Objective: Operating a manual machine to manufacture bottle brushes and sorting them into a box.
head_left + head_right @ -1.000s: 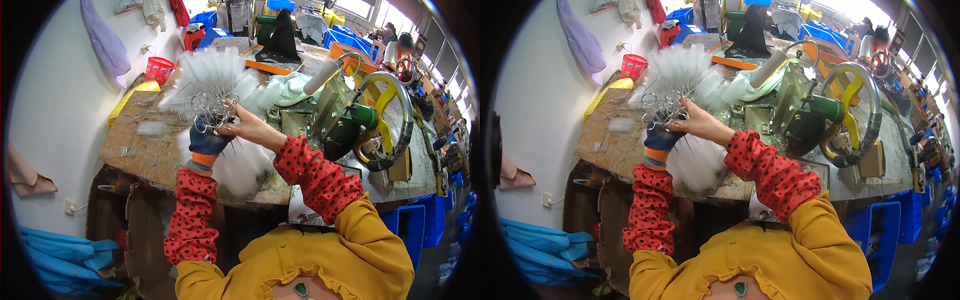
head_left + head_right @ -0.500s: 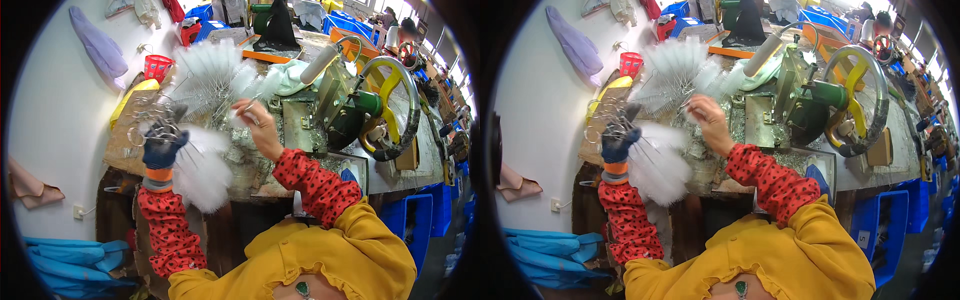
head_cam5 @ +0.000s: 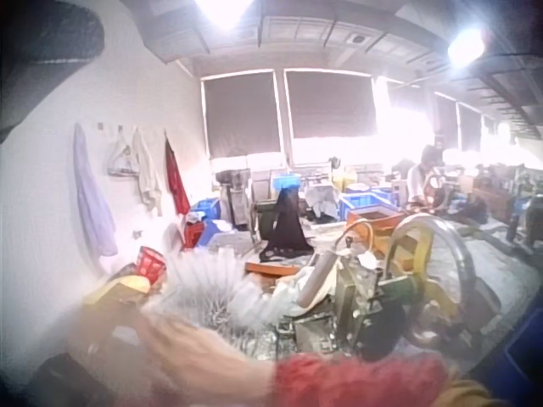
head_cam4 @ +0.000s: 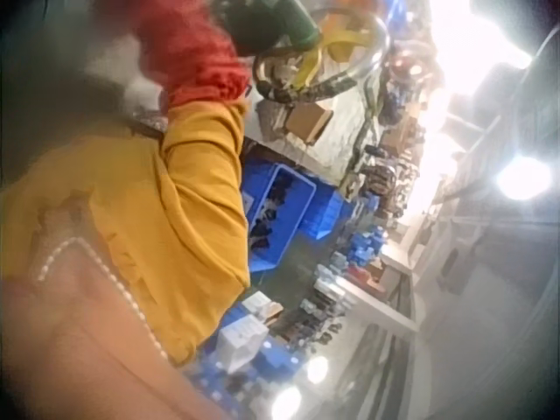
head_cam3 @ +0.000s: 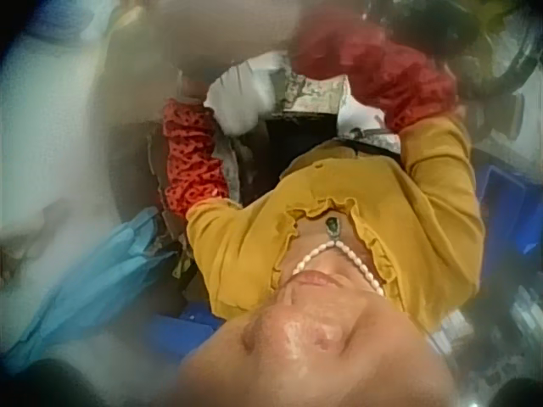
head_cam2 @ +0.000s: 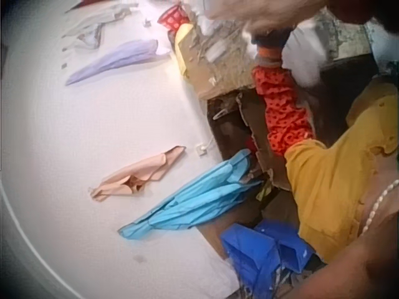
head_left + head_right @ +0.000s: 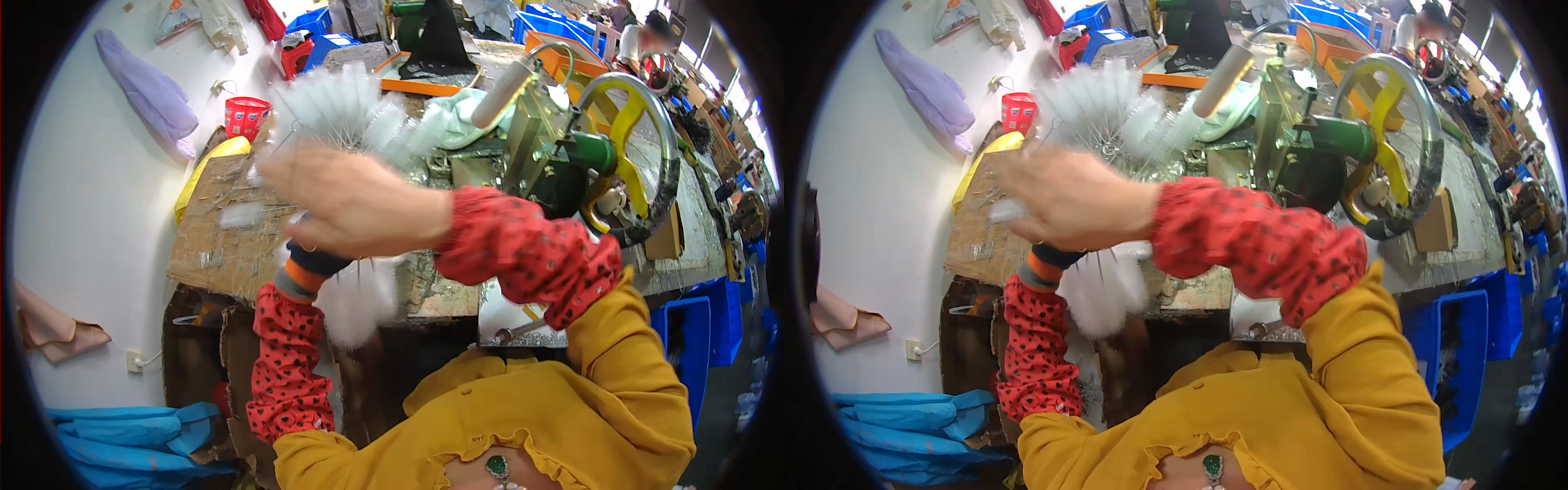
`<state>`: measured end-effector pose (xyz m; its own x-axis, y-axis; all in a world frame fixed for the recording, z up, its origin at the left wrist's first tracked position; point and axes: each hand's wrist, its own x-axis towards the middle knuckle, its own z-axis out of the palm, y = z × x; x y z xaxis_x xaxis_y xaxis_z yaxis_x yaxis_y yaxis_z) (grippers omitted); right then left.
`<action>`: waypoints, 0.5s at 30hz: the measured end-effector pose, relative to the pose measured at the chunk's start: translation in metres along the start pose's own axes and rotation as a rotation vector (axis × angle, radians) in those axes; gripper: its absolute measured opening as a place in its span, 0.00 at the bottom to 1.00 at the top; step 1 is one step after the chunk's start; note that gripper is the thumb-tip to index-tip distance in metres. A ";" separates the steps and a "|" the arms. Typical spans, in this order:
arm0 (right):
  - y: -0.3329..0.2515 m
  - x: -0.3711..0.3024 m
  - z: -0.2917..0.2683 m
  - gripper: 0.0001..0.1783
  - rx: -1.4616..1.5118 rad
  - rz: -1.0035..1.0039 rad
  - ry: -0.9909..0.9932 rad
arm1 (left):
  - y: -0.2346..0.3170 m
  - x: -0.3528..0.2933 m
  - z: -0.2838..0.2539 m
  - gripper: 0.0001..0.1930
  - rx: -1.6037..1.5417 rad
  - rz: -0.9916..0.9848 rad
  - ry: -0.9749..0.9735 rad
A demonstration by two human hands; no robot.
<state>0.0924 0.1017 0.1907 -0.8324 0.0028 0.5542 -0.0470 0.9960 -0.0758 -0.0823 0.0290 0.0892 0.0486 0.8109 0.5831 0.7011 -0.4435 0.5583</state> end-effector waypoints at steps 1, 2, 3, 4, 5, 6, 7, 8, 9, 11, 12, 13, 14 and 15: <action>-0.003 0.008 -0.005 0.23 -0.169 -0.180 -0.036 | -0.009 0.000 0.003 0.24 0.087 0.008 -0.068; -0.007 0.015 -0.009 0.20 -0.197 -0.092 -0.178 | -0.020 0.000 0.007 0.27 0.201 -0.044 -0.187; -0.008 0.020 -0.009 0.18 -0.233 -0.081 -0.266 | -0.032 0.000 0.010 0.30 0.260 0.041 -0.201; -0.011 0.024 -0.009 0.16 -0.336 -0.030 -0.388 | -0.045 0.000 0.006 0.31 0.351 0.089 -0.227; -0.011 0.025 -0.008 0.15 -0.181 0.015 -0.291 | -0.058 0.000 0.007 0.31 0.336 0.134 -0.207; -0.010 0.024 -0.007 0.14 -0.096 0.097 -0.201 | -0.070 0.000 0.007 0.31 0.239 0.193 -0.162; -0.008 0.023 -0.005 0.14 -0.013 0.162 -0.056 | -0.081 -0.001 0.008 0.31 0.308 0.222 -0.167; -0.007 0.020 -0.004 0.13 -0.032 -0.110 0.194 | -0.090 -0.003 0.012 0.30 0.369 0.255 -0.112; -0.004 0.019 -0.003 0.13 -0.140 -0.127 0.127 | -0.097 -0.006 0.017 0.30 0.426 0.286 -0.062; 0.000 0.018 -0.003 0.14 -0.307 -0.221 -0.012 | -0.108 -0.008 0.029 0.30 0.531 0.351 0.040; 0.003 0.019 -0.004 0.16 -0.269 -0.167 0.000 | -0.112 -0.006 0.033 0.29 0.598 0.419 0.104; 0.005 0.022 -0.007 0.16 -0.273 -0.178 0.071 | -0.116 0.003 0.032 0.30 0.578 0.482 0.120; 0.008 0.025 -0.009 0.16 -0.269 -0.165 0.092 | -0.120 0.011 0.030 0.30 0.569 0.448 0.132; 0.012 0.029 -0.012 0.16 -0.286 -0.111 0.066 | -0.122 0.018 0.026 0.31 0.477 0.362 0.099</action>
<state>0.0747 0.1147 0.2161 -0.7930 -0.1106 0.5992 0.0299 0.9751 0.2195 -0.1481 0.1077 0.0161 0.2934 0.5910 0.7514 0.8951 -0.4458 0.0011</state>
